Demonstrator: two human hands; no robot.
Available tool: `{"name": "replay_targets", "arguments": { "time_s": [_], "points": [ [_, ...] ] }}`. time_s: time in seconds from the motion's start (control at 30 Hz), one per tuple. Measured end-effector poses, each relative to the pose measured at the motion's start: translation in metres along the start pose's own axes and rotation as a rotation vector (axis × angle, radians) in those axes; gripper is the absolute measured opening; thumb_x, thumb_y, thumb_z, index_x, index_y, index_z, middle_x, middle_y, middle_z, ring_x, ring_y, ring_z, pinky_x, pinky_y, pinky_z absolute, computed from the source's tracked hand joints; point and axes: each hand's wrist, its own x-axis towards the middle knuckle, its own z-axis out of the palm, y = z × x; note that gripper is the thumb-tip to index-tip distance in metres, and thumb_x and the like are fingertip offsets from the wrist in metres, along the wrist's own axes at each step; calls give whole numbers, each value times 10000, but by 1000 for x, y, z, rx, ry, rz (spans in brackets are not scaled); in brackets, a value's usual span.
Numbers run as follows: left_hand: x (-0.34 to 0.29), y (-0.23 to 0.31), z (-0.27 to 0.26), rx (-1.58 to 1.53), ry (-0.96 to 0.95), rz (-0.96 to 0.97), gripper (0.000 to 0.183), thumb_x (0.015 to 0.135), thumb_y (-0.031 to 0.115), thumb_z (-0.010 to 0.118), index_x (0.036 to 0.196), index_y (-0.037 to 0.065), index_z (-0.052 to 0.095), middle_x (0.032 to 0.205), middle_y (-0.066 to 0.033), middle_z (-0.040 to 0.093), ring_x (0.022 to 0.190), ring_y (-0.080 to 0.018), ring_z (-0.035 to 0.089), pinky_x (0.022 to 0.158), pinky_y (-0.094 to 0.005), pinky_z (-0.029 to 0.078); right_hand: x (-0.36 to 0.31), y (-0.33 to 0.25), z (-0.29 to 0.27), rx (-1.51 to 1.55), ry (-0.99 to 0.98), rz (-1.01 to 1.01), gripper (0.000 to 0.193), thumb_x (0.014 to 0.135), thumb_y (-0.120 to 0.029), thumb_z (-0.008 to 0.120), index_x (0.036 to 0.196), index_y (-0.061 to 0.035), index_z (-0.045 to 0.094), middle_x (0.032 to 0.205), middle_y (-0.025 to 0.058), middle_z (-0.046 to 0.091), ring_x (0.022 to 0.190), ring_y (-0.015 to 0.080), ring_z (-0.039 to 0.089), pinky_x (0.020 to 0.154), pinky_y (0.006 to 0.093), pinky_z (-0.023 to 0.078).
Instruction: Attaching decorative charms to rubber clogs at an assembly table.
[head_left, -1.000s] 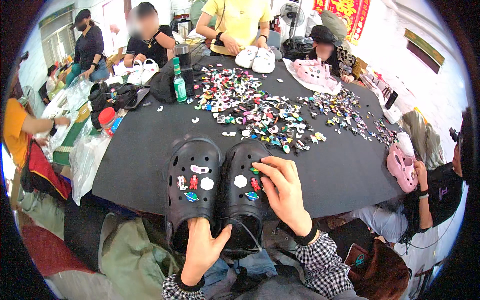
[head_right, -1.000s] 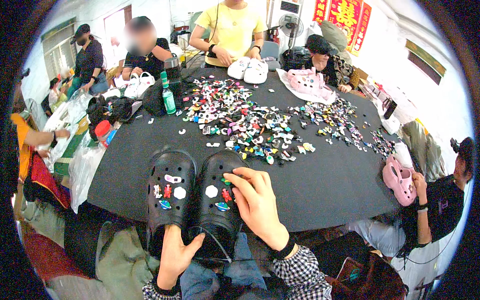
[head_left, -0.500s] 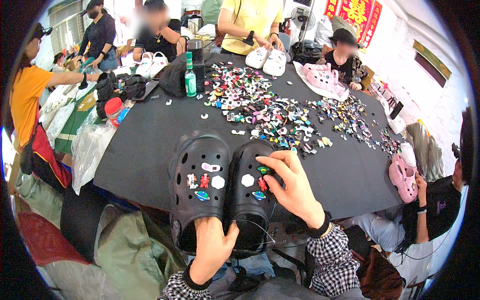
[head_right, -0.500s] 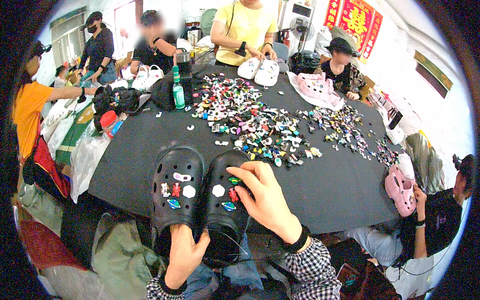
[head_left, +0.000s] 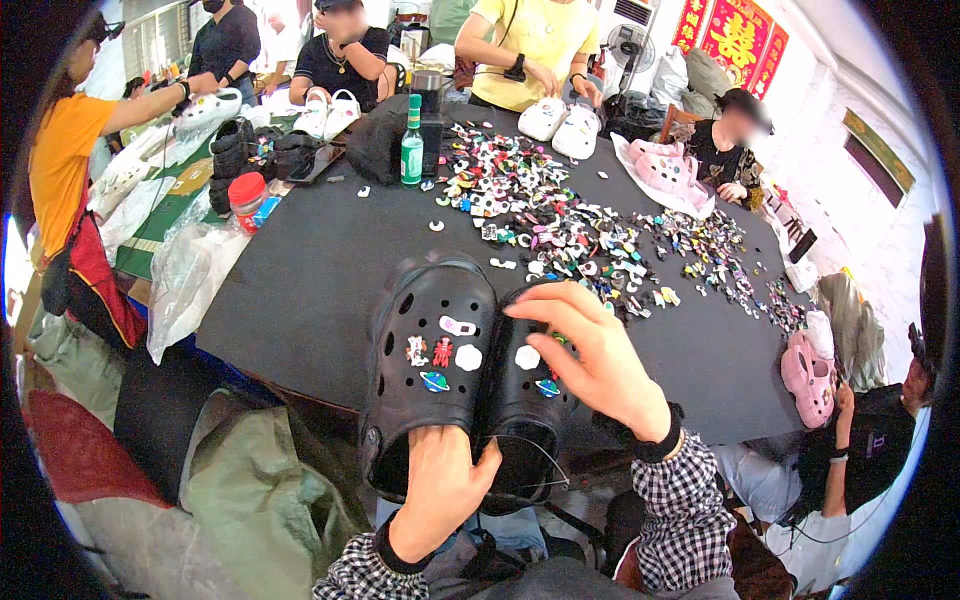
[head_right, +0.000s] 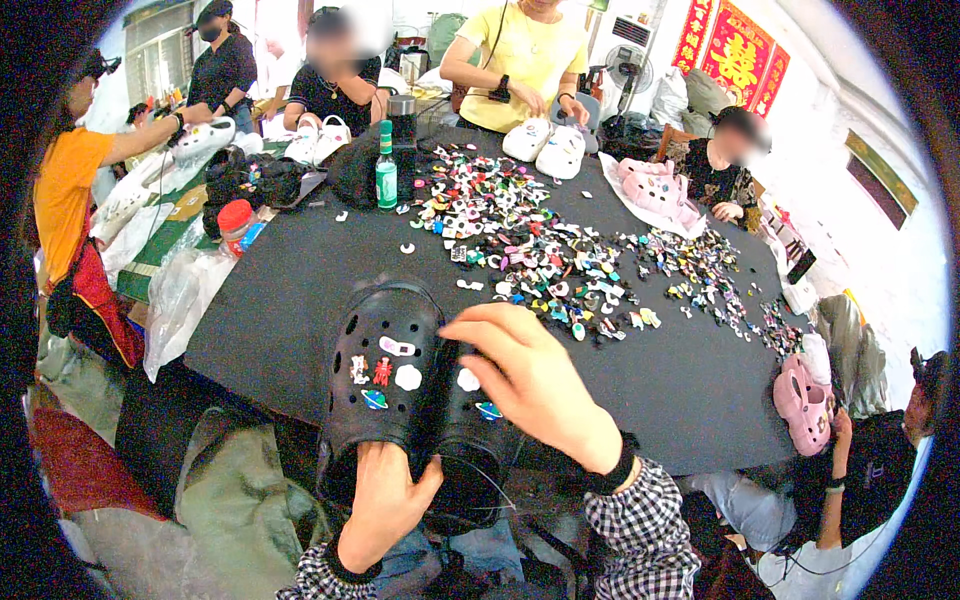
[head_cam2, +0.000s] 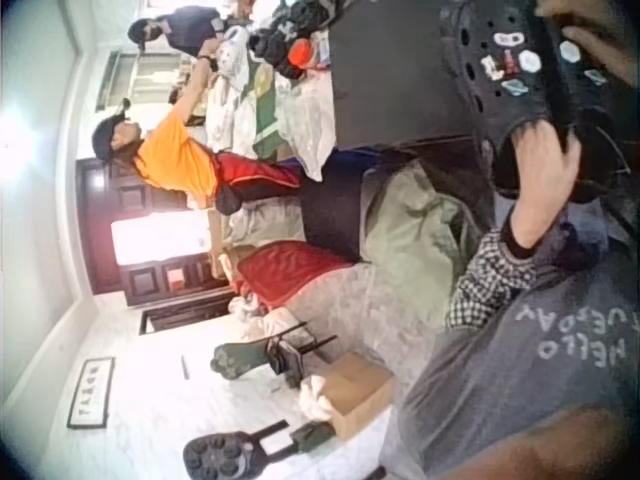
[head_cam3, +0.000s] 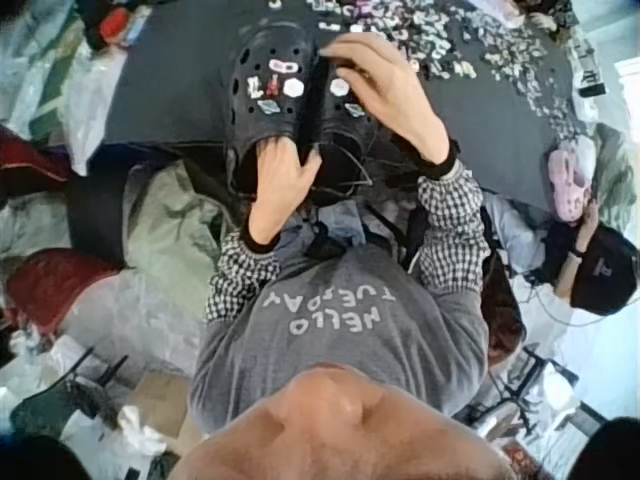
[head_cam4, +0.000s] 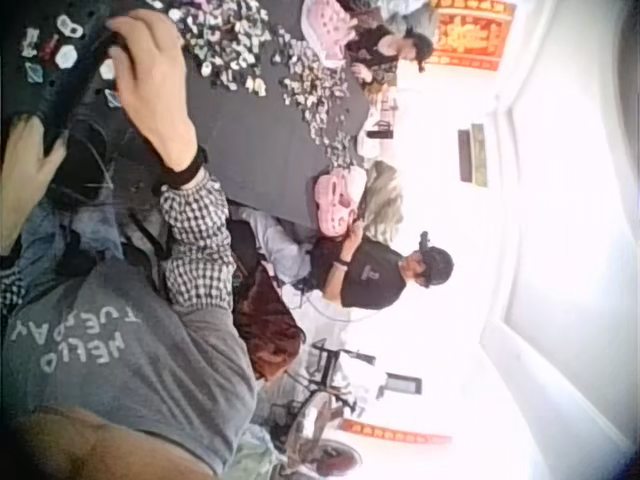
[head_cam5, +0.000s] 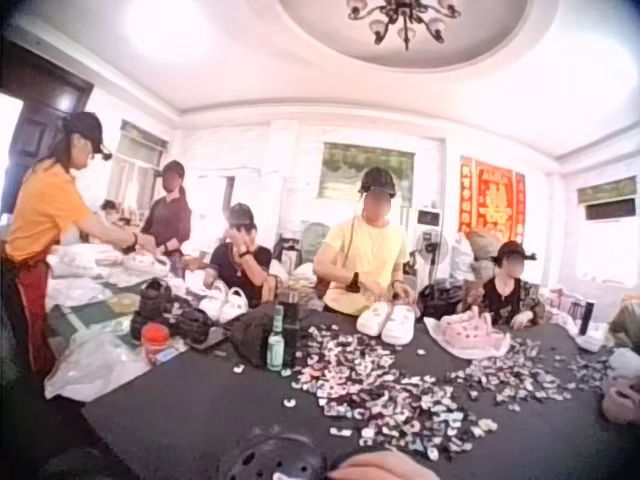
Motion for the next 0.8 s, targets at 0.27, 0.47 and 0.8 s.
{"name": "replay_targets", "arguments": {
  "time_s": [0.27, 0.47, 0.8],
  "points": [
    [4, 2, -3, -3, -1, 8, 324, 764, 179, 706, 877, -97, 580, 865, -276, 582, 849, -452, 540, 791, -514, 409, 27, -19, 19, -249, -153, -261, 450, 733, 24, 623, 1178, -35, 595, 1175, 104, 575, 999, 306, 571, 875, 371, 504],
    [1, 3, -2, 24, 15, 14, 274, 768, 186, 708, 754, -46, 561, 732, -231, 569, 740, -421, 550, 696, -500, 424, 30, -16, 28, -5, -103, -162, 244, 791, -19, 647, 1028, -46, 597, 1042, 105, 590, 945, 310, 579, 820, 388, 498],
    [3, 2, -3, 11, 22, 29, 253, 779, 171, 700, 749, -32, 554, 717, -224, 554, 705, -413, 552, 682, -497, 434, 21, -10, 28, 234, -124, 89, 233, 811, 2, 634, 1037, -38, 595, 966, 112, 564, 824, 293, 602, 711, 358, 515]
  ]
}}
